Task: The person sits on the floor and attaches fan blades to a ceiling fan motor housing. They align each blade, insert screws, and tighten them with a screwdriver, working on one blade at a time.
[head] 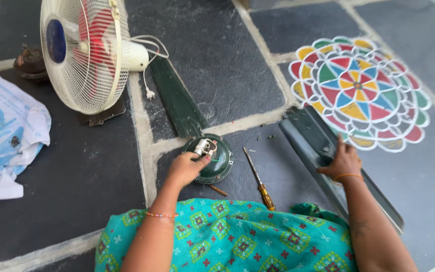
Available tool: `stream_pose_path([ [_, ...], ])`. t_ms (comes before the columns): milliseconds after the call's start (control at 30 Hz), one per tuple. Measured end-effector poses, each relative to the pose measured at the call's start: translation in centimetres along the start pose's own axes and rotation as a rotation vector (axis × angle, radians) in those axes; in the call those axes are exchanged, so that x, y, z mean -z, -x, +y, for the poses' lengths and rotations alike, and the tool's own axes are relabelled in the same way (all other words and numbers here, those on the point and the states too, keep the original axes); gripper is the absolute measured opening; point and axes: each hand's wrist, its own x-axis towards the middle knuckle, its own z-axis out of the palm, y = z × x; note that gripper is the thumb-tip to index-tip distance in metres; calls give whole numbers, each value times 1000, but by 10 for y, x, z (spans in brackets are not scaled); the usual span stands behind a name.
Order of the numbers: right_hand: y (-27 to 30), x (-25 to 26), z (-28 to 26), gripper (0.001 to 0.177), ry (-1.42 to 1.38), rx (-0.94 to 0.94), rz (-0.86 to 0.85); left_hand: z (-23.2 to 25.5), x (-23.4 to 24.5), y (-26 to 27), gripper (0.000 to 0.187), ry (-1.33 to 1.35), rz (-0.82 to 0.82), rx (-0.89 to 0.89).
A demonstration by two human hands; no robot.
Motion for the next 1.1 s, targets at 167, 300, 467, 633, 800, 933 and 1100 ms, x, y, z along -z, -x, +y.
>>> stream_pose_path([
  [167,36,61,-67,133,0,318,241,-1,-24,-12,80,542,-152,-257],
  [300,69,80,-129,119,68,496,396,7,-20,-15,92,753,-173,-240],
  [467,107,68,-169,102,75,613,525,8,-15,-12,76,963,-236,-211],
  [633,111,65,-173,109,27,619,425,10,-29,-20,58,1139,-238,-315],
  [800,108,54,-167,114,14,611,305,12,-51,-32,47,1278,-213,-204],
  [933,100,46,-164,115,9,625,286,11,-68,-42,49,1238,-84,-165],
  [1100,90,40,-166,114,8,628,296,13,-62,-42,59,1123,-72,-120],
])
